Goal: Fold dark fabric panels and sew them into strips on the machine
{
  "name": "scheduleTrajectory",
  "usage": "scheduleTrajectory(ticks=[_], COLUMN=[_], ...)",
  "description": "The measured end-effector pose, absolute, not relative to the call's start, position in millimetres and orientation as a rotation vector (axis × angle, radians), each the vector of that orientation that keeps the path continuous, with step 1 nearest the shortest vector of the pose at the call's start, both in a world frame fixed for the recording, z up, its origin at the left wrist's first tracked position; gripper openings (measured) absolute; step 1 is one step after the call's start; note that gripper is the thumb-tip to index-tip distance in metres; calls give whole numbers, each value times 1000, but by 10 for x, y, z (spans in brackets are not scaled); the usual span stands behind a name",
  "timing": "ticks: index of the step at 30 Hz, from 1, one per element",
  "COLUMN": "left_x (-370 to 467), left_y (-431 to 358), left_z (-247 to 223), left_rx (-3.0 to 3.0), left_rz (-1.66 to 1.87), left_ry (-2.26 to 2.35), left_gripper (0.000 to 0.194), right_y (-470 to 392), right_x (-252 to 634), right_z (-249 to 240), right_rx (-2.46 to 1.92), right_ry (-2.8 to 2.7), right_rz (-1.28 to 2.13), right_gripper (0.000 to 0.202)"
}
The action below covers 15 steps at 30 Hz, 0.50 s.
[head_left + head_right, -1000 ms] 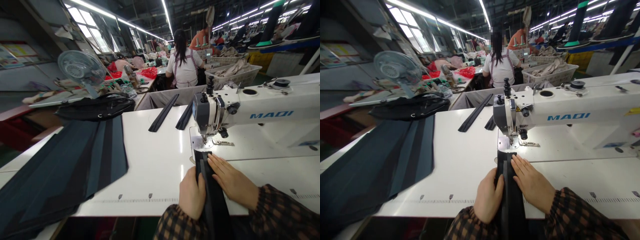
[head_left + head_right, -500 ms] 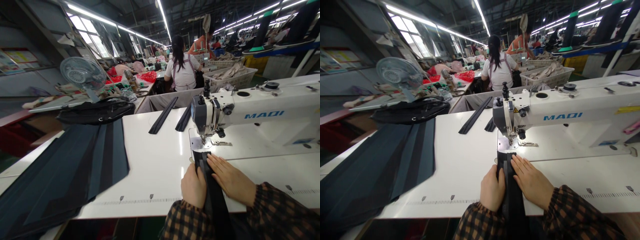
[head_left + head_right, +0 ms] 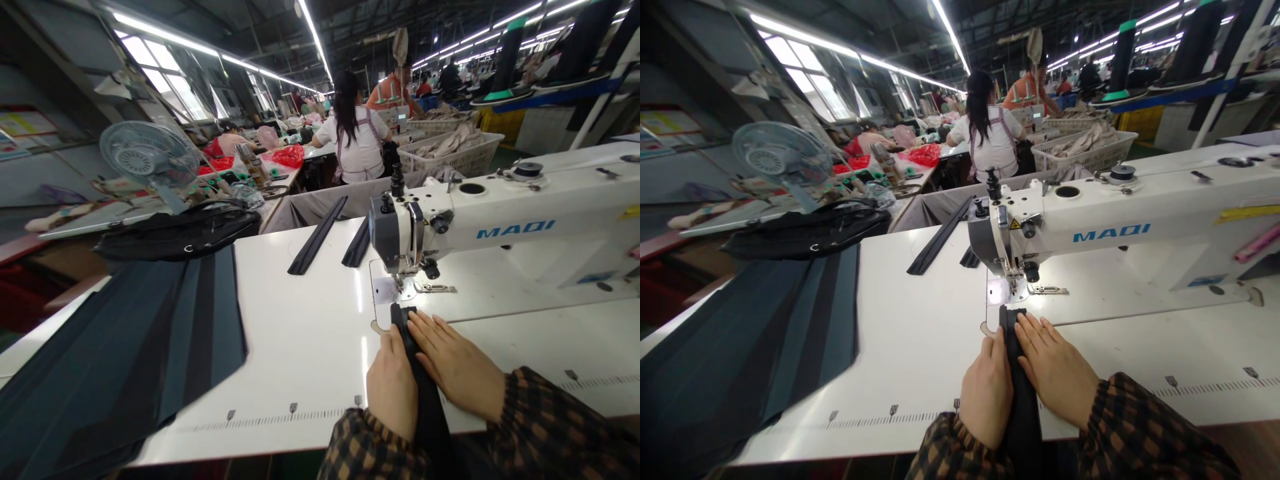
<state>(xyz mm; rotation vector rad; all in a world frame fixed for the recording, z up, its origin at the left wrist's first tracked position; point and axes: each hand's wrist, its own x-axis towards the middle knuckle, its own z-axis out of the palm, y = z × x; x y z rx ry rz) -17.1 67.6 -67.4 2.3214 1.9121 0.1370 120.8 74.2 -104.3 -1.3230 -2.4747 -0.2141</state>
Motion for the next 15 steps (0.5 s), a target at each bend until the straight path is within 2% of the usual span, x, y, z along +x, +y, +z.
scheduleTrajectory(ticks=[5,15], left_x=[-93,-22], left_y=[779,868], left_z=[-634,-548], left_rx=[2410,2328], left_rz=[-107,-201], left_ry=[1757,1795], left_gripper=[54,50], right_y=[737,740], right_x=[1180,1157], right_z=[-1032,-1020], right_rx=[-1330,-1370], right_ry=[-2433,-2472], right_rz=[-214,-238], right_gripper=[48,50])
